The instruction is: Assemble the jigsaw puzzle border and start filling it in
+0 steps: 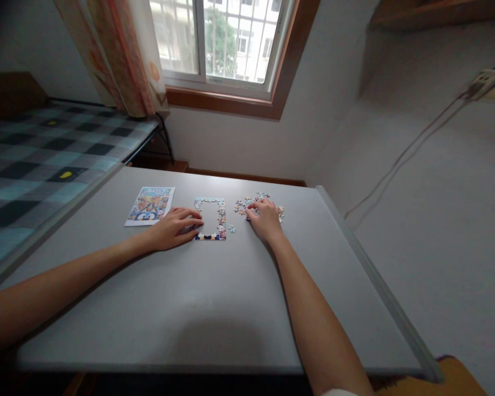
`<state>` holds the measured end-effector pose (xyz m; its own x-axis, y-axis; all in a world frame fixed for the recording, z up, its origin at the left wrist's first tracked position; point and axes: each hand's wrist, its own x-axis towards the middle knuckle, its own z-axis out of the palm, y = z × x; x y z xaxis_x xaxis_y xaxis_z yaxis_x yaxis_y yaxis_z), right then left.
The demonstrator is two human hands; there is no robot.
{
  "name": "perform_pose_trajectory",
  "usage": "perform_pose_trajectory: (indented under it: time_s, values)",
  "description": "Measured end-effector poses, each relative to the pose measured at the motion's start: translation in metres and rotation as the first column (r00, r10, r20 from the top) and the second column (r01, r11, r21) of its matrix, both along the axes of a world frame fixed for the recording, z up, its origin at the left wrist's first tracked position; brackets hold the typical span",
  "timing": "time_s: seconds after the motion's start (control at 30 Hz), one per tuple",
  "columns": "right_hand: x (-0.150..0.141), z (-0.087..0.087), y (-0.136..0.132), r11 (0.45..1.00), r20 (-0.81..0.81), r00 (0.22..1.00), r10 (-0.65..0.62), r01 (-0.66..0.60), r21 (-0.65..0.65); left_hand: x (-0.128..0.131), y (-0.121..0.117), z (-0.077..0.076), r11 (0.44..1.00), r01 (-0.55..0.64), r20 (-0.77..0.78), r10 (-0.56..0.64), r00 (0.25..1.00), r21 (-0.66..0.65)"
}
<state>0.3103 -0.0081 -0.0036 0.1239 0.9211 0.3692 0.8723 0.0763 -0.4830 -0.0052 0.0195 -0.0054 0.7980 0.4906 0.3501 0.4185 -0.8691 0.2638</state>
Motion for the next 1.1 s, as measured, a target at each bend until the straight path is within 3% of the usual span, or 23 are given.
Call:
perform_pose_trajectory:
  time_s: [0.13, 0.27, 0.6, 0.83, 1.1]
  values:
    - [-0.013, 0.011, -0.007, 0.946, -0.065, 0.952, 0.299, -0.305, -0.114, 0.0, 0.0, 0.0, 1.0, 0.001, -0.015, -0.001, 1.0, 0.007]
    - [-0.02, 0.024, -0.014, 0.881, -0.156, 0.917, 0.367, -0.396, -0.257, 0.0, 0.0, -0.001, 1.0, -0.003, -0.02, 0.003, 1.0, 0.006]
    - [-0.022, 0.024, -0.014, 0.852, -0.124, 0.891, 0.437, -0.454, -0.262, 0.001, 0.0, -0.001, 1.0, -0.002, 0.003, 0.002, 1.0, -0.003]
    - [-0.022, 0.022, -0.012, 0.89, -0.1, 0.929, 0.357, -0.37, -0.266, 0.0, 0.0, 0.0, 1.0, -0.001, -0.009, 0.001, 1.0, 0.004]
    - [-0.021, 0.022, -0.012, 0.884, -0.111, 0.93, 0.349, -0.366, -0.291, 0.0, 0.0, -0.002, 1.0, -0.003, -0.011, 0.003, 1.0, 0.013]
